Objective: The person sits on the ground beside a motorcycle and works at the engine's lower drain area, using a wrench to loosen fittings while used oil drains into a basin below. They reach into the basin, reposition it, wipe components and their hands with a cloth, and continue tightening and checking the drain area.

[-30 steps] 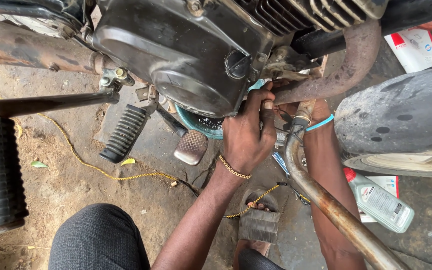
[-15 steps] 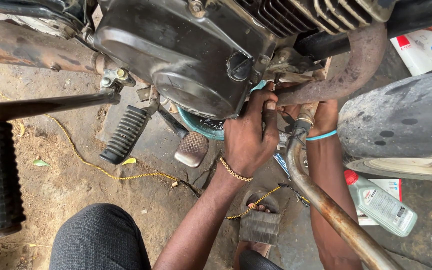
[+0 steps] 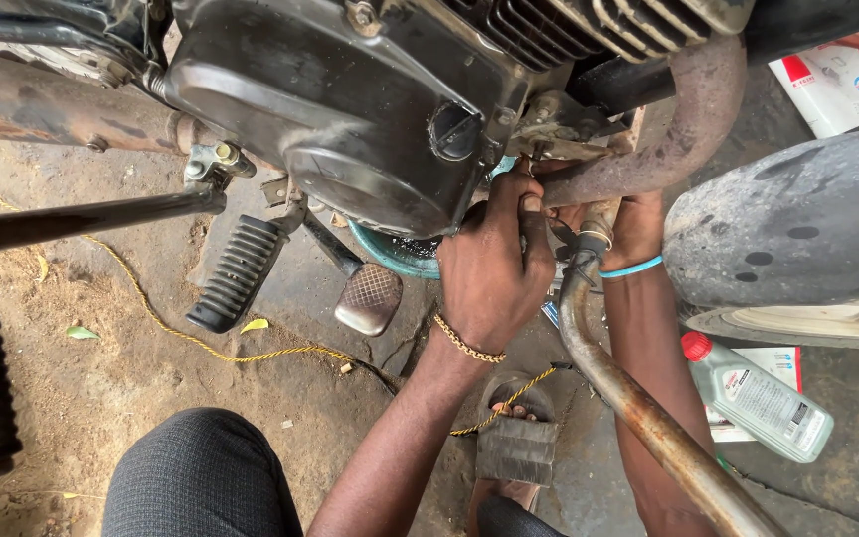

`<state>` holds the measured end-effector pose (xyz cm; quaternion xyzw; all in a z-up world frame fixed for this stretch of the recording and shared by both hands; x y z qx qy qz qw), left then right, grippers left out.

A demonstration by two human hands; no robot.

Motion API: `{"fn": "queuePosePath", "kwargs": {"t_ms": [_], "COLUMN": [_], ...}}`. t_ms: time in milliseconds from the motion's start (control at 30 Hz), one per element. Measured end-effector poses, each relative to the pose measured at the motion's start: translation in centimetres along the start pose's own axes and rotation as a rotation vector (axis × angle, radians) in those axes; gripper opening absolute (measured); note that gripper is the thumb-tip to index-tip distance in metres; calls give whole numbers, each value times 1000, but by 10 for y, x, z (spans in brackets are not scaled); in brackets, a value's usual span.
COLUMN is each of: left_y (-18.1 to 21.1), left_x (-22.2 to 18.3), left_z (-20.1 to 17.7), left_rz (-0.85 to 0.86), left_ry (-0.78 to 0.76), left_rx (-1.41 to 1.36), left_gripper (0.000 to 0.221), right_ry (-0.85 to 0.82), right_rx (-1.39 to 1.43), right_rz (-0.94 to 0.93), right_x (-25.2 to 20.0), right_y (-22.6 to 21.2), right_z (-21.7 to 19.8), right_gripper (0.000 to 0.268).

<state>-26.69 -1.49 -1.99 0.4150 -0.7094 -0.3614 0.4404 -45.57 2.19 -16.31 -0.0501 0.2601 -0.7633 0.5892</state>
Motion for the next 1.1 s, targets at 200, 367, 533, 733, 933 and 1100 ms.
{"fn": "queuePosePath", "kwargs": {"t_ms": [200, 367, 533, 733, 933, 1100], "left_y": [4, 9, 11, 19, -6, 5], "left_x": [1, 5, 8, 2, -2, 4], "left_z": [1, 5, 12, -4, 8, 2], "left_rz": [6, -38, -53, 123, -29, 86], "left_ry": [-17, -95, -123, 69, -2, 41], "left_rx": [-49, -9, 11, -102, -51, -78], "left_gripper": [16, 18, 13, 9, 12, 7], "right_ry": [-111, -7, 19, 227, 281, 407], "right_rx": [-73, 3, -14, -465, -525, -665], "right_rz": [28, 19, -42, -249, -431, -515], "right_x": [1, 4, -2, -35, -51, -47], "right_y": [2, 1, -3, -1, -6, -9], "right_z": [-2, 1, -9, -47, 17, -11], "right_gripper": [62, 61, 49, 36, 33, 27]}}
Point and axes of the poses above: each hand's wrist, its own x-axis towards the middle knuckle, its own z-axis out of the palm, y = z × x, the point moved 8 cm from there along x, towards the middle knuckle, and after that the axes turned 6 degrees about y, right-handed, at the moved point
